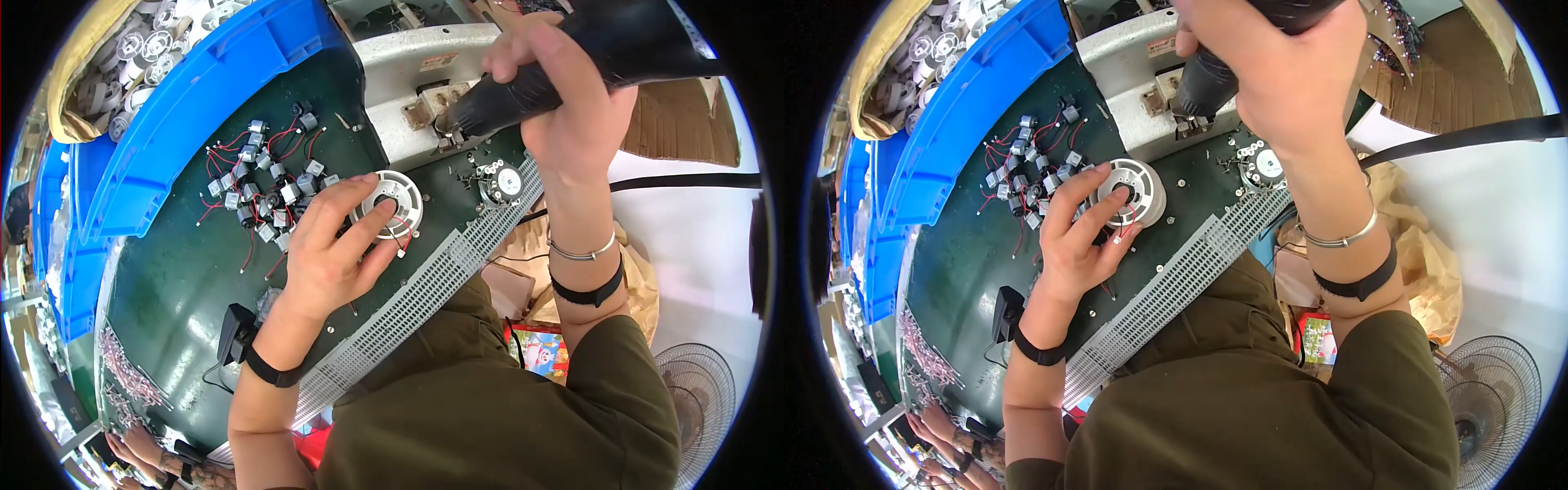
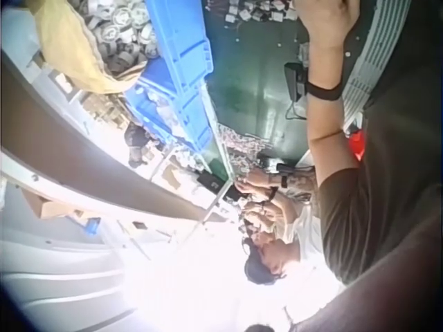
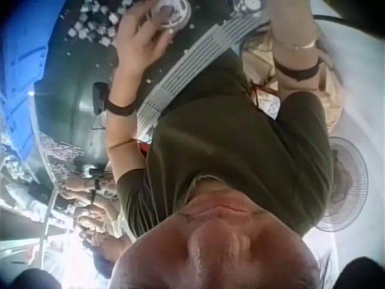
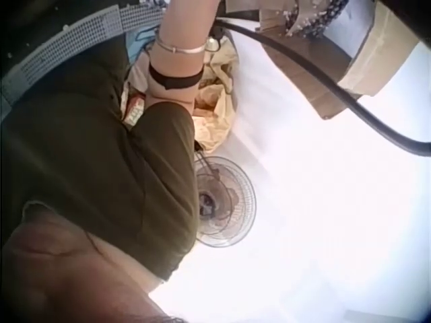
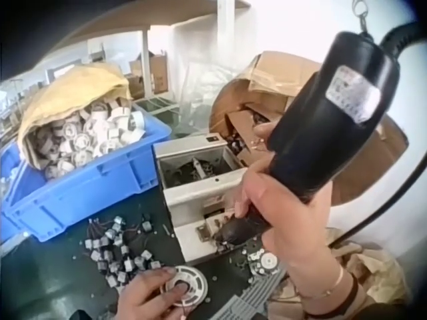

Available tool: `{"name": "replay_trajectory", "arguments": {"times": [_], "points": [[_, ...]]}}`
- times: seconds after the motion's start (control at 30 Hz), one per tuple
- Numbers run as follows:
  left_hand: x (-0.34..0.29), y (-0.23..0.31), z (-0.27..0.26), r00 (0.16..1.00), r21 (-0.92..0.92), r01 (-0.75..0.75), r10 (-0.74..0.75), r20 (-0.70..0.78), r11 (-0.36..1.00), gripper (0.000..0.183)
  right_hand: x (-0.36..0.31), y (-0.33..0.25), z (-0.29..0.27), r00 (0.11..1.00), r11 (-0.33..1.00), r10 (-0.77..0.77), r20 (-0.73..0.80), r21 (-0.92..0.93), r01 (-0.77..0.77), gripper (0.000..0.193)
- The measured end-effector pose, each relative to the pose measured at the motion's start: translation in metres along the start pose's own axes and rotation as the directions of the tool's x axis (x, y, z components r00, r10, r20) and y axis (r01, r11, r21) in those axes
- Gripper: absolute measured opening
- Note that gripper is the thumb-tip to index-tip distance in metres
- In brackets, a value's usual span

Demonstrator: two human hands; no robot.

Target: The person picks up a motor and a plastic housing, fits the motor into the housing, and drives screws into the assembly using a power screwdriver. This process is repeated multiple times for additional units, with the completed assemblies being placed aside on the workbench.

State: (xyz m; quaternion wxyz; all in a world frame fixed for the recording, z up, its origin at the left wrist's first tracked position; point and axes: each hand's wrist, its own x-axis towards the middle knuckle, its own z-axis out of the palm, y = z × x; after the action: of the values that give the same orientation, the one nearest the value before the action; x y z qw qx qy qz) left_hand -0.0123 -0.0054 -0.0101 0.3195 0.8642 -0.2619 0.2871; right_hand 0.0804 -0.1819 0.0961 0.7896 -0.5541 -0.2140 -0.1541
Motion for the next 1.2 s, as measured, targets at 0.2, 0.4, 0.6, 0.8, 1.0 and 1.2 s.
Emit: {"name": "replay_trajectory", "arguments": {"times": [0.2,0.4,0.6,0.8,1.0,1.2], "points": [[0.001,0.002,0.000,1.000,-0.015,0.009,-0.009,0.003,1.000,0.038,0.001,0.001,-0.003,0.999,0.998,-0.029,0.036,-0.062,0.031,0.050],[0.001,0.003,0.000,1.000,-0.009,-0.005,0.005,-0.006,1.000,0.038,0.003,0.002,-0.015,1.000,0.997,0.009,0.024,-0.072,-0.007,0.046],[-0.006,0.009,0.004,0.984,-0.073,0.178,-0.178,0.008,0.981,0.040,0.002,-0.022,-0.036,0.907,0.950,0.072,0.416,0.247,-0.189,0.019],[-0.006,0.005,0.004,0.996,0.072,0.085,-0.081,-0.046,0.994,0.042,0.017,0.002,0.000,0.715,0.985,0.080,0.694,0.054,-0.162,0.010],[-0.002,0.008,0.008,0.991,0.034,0.088,-0.084,-0.103,0.996,0.034,-0.005,-0.004,0.035,0.940,0.983,0.064,0.336,0.140,-0.117,0.036],[-0.003,0.006,0.009,0.991,0.033,0.088,-0.084,-0.106,0.996,0.032,-0.005,-0.004,0.037,0.940,0.977,0.103,0.326,0.142,-0.157,0.050]]}}
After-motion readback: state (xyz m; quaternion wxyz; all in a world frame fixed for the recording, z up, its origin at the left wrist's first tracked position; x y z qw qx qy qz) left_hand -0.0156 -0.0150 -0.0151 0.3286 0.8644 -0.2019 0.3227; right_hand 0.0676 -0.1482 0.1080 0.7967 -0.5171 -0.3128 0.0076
